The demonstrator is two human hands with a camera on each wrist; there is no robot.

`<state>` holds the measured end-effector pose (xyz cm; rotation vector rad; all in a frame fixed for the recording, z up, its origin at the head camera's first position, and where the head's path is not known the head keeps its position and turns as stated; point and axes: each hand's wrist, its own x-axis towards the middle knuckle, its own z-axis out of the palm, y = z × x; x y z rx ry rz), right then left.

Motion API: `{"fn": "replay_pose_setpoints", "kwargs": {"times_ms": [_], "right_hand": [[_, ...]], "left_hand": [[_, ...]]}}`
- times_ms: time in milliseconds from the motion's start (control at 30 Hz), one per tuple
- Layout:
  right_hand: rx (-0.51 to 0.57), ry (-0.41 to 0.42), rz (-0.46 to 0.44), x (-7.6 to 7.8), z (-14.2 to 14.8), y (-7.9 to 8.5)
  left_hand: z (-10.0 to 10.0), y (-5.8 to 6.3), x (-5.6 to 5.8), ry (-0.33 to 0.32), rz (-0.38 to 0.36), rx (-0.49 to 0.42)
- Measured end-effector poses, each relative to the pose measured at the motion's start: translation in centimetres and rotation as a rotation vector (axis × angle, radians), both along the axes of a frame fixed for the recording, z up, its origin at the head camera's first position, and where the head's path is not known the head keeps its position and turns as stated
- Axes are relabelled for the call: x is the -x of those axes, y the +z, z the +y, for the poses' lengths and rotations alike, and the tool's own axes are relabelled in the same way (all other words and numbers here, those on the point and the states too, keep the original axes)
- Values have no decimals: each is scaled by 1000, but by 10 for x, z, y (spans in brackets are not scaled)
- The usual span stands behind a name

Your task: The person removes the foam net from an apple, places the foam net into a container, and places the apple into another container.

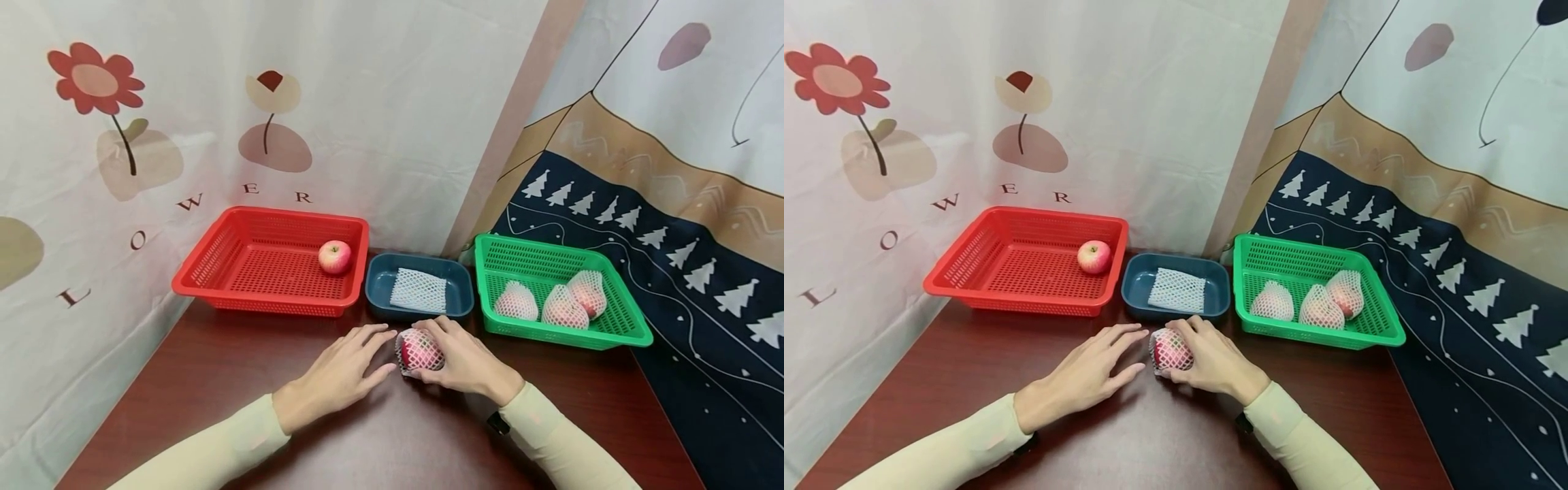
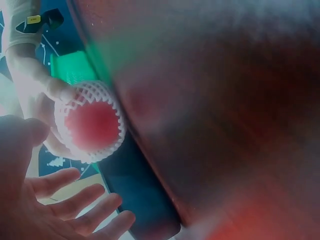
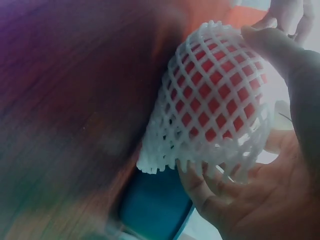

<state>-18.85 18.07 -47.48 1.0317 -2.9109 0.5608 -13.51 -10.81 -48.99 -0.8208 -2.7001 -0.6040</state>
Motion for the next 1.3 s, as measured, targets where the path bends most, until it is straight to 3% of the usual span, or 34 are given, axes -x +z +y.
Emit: {"fn": "replay_pose_setpoints", "kwargs": {"times_ms": [367, 767, 933, 1300], "right_hand": [[-32, 69, 77, 2, 0, 2], [2, 203, -38, 11, 8, 7], [53, 206, -72, 13, 7, 1], [107, 165, -55, 12, 9, -3]], "left_hand": [[2, 1, -1, -10, 11, -15], [3, -1, 1, -42, 33, -43], [3, -3, 1, -42, 31, -55], [2, -1, 2, -35, 34, -85]]}}
